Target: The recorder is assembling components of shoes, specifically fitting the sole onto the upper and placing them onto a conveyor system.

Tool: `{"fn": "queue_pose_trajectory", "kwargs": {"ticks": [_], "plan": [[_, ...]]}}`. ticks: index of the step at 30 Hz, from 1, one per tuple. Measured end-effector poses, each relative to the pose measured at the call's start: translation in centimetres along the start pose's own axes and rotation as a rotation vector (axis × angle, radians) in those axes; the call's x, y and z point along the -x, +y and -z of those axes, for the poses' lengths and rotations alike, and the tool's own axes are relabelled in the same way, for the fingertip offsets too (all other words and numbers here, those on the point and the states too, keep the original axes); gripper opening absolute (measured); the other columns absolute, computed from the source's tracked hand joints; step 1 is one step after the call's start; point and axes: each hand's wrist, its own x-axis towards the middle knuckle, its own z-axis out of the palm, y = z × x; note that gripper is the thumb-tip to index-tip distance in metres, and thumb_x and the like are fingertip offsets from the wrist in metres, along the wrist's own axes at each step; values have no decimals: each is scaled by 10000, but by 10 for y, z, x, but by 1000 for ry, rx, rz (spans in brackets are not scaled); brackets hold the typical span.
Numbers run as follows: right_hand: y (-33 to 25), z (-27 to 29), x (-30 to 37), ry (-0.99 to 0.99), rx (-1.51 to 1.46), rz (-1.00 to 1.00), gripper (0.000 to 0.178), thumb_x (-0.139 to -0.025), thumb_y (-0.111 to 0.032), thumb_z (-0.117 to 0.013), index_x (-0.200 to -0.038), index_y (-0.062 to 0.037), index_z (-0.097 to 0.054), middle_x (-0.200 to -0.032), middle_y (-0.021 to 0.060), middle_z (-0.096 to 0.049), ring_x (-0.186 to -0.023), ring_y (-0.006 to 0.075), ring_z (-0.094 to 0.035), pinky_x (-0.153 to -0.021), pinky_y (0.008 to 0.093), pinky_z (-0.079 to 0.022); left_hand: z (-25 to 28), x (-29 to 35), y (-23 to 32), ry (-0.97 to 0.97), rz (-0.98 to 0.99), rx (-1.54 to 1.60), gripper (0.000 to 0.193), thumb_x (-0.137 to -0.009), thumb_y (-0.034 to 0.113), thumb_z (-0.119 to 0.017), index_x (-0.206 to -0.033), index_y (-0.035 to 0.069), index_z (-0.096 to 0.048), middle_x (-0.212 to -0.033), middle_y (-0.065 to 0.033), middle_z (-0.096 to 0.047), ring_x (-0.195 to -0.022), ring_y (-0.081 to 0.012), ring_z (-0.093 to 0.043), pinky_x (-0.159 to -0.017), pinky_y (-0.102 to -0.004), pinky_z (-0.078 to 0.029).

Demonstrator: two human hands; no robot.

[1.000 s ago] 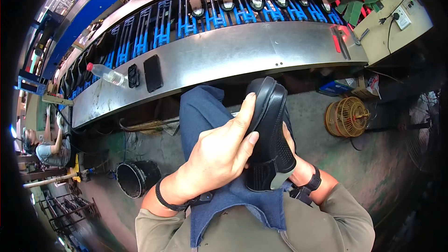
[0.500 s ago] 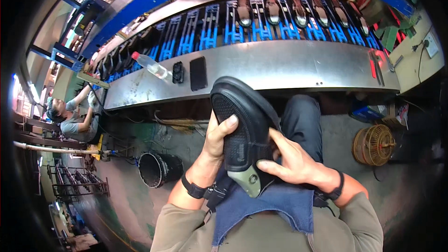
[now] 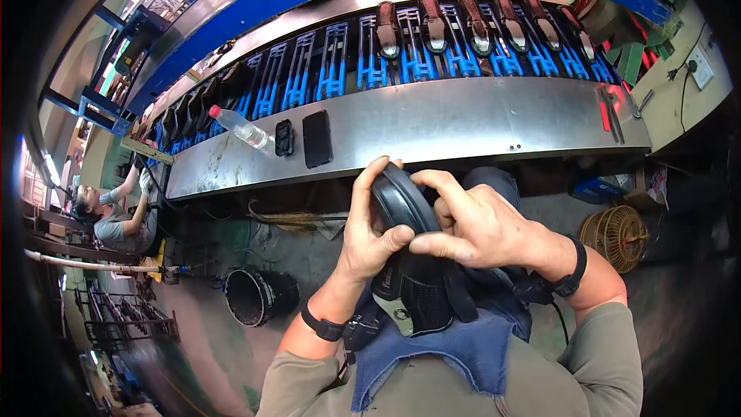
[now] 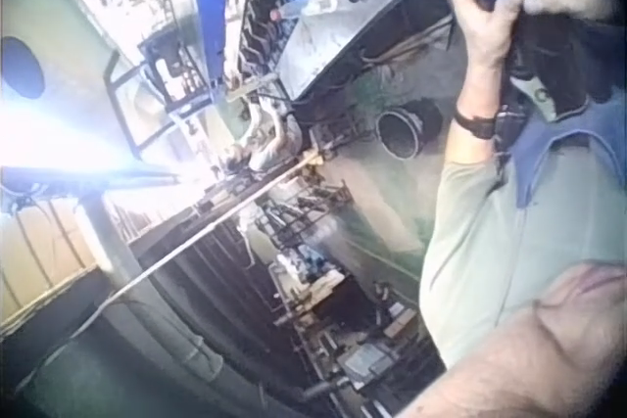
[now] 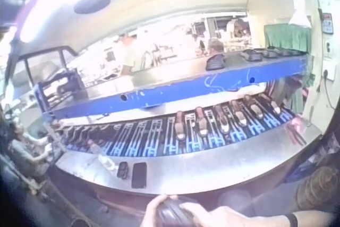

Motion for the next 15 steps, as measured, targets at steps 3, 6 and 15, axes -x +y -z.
{"fn": "queue_pose_trajectory", "kwargs": {"ticks": [3, 6, 15], "plan": [[-9, 3, 1, -5, 56, 23, 641, -893, -256, -751, -1348, 42, -412, -592, 135, -557, -501, 331, -607, -479, 418, -432, -3, -4, 9, 12, -1, -108, 934, -852, 529, -782, -1540, 75, -341, -1384, -153, -488, -1264, -238, -503, -1090, -391, -413], [-6, 9, 4, -92, 67, 11, 589, -878, -180, -704, -1339, 43, -414, -613, 216, -600, -566, 427, -640, -500, 478, -503, -6, 0, 11, 14, 4, -190, 886, -869, 504, -775, -1525, 70, -366, -1368, -145, -492, -1253, -228, -504, -1085, -383, -413], [18, -3, 16, 19, -397, -11, 439, -944, -173, -543, -1317, 50, -477, -673, 135, -610, -576, 318, -644, -578, 407, -502, -14, 3, 5, 39, -40, -145, 732, -907, 429, -718, -1467, 65, -417, -1352, -137, -505, -1231, -223, -519, -1080, -370, -400]]}}
